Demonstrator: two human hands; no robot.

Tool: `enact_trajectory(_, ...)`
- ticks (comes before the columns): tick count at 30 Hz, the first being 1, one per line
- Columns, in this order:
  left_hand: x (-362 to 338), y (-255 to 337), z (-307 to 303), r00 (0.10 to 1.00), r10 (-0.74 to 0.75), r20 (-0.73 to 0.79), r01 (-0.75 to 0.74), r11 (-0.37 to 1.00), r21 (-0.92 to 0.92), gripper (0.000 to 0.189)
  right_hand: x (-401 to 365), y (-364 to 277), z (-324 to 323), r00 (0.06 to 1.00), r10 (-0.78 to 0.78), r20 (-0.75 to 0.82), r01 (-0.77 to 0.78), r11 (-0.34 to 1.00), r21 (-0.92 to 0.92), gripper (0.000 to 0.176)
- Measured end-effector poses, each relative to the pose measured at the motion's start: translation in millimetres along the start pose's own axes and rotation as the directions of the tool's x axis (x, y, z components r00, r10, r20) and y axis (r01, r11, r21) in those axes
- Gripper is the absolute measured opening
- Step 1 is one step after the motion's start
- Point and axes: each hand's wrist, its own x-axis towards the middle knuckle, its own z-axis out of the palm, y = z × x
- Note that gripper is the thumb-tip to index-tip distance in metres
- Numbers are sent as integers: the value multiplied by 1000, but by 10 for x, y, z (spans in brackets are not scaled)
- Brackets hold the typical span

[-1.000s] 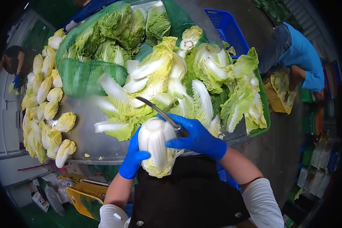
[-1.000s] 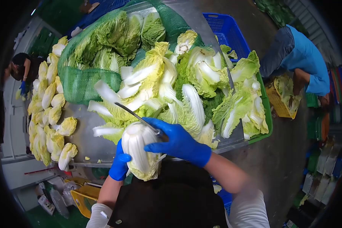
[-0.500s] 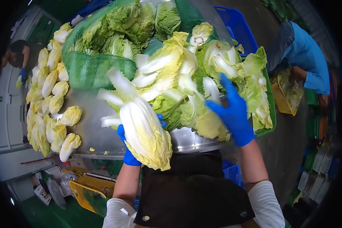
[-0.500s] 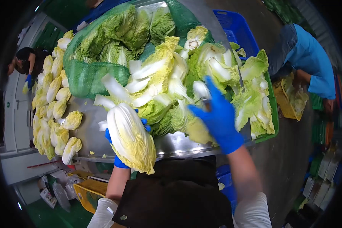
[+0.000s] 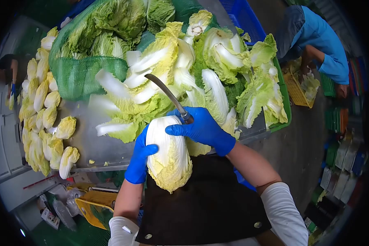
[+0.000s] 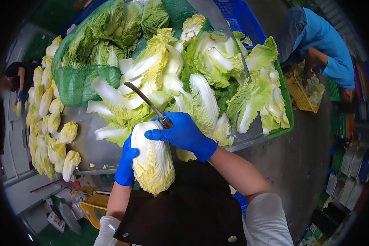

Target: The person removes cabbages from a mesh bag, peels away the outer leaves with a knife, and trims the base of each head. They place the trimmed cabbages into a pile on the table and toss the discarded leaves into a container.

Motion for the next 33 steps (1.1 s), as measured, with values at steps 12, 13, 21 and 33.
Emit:
enact_trajectory(12,-26,106,80,995,76,66,-55,960,-275,83,-111,-502,-75,937,347,32,-345,908,239,36)
enact_trajectory(13,-14,6,-16,993,116,-33,-121,964,-236,78,-114,-533,-88,929,367,38,-367,907,206,37)
enact_trajectory(21,94,363,-405,868,488,-96,-408,587,-700,69,105,-165,-296,956,-141,-258,40,931,-362,48)
enact_trajectory(33,213,236,-476,865,438,-246,-487,613,-622,66,210,-499,-256,877,-115,-466,92,993,-72,37)
